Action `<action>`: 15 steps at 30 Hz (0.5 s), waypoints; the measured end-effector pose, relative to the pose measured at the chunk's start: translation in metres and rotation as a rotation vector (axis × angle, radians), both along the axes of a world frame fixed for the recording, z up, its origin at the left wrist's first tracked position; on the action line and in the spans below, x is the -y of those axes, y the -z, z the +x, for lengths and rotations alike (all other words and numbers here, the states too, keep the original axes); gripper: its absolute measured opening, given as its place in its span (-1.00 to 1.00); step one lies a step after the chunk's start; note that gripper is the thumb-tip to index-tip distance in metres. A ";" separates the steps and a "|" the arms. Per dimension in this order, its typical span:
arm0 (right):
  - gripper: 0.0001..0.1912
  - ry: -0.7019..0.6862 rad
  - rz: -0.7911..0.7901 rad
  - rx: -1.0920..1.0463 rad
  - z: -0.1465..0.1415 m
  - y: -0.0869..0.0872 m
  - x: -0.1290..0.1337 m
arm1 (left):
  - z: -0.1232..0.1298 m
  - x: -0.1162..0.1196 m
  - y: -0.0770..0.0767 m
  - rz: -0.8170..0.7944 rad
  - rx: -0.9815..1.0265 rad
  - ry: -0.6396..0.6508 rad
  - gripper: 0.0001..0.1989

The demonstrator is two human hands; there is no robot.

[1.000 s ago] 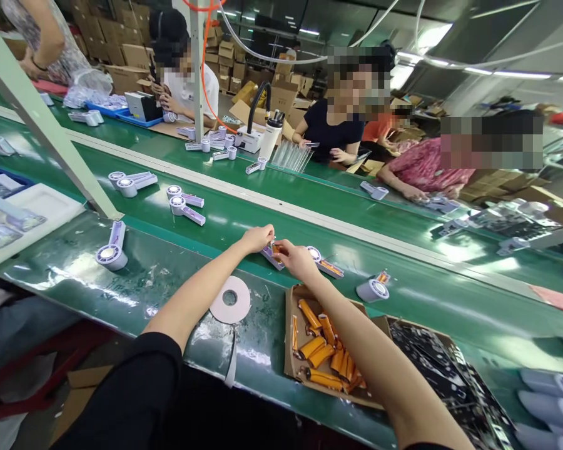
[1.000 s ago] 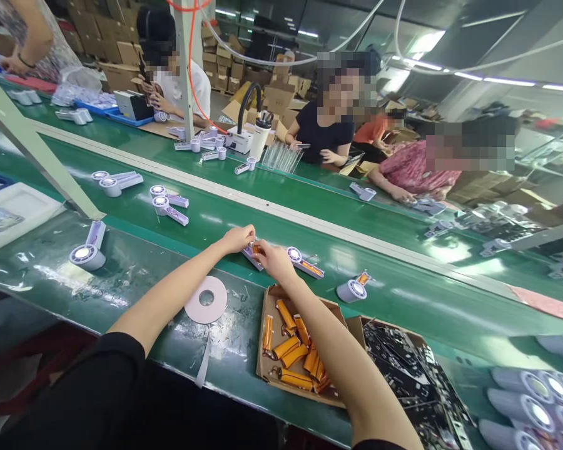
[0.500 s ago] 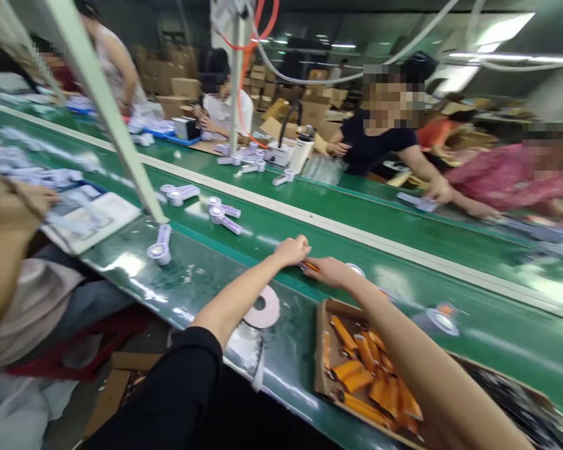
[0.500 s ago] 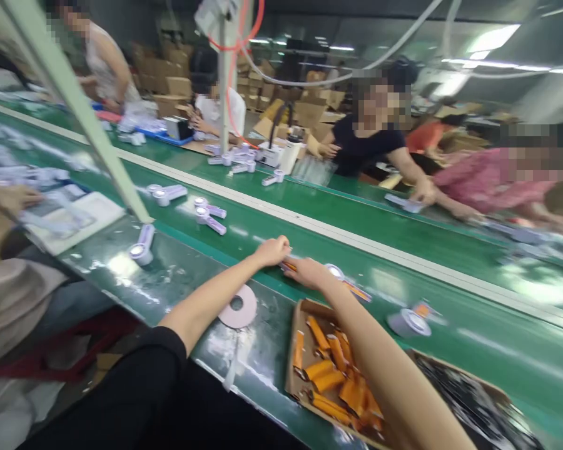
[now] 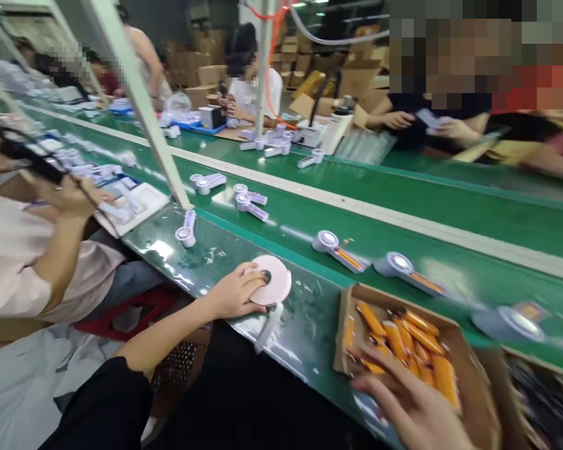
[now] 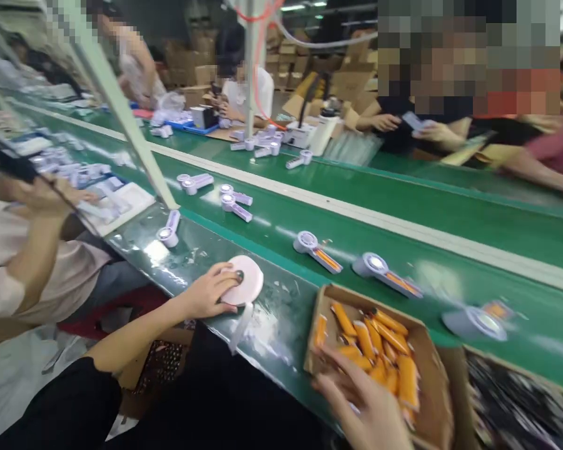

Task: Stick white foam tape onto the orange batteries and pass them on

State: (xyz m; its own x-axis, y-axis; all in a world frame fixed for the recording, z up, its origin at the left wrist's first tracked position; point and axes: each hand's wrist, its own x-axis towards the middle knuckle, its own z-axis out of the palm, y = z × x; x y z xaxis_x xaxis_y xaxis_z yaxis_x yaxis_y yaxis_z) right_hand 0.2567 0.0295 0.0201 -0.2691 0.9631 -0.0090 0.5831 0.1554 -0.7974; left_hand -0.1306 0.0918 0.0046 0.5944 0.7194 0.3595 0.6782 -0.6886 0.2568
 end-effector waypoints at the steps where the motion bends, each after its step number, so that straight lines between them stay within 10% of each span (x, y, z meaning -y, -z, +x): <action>1: -0.52 -0.033 -0.057 -0.075 -0.023 -0.011 0.002 | 0.012 0.003 -0.005 0.067 0.074 0.006 -0.52; 6: -0.61 -0.423 -0.096 -0.068 -0.098 -0.018 0.007 | 0.045 0.000 -0.011 0.168 0.241 0.073 -0.65; 10: -0.72 -0.695 -0.088 0.211 -0.087 -0.003 0.022 | 0.028 -0.014 0.005 -0.160 0.452 -0.272 -0.61; 15: -0.66 -0.170 0.090 0.512 -0.040 -0.024 -0.026 | 0.027 -0.015 0.015 -0.178 0.437 -0.351 -0.59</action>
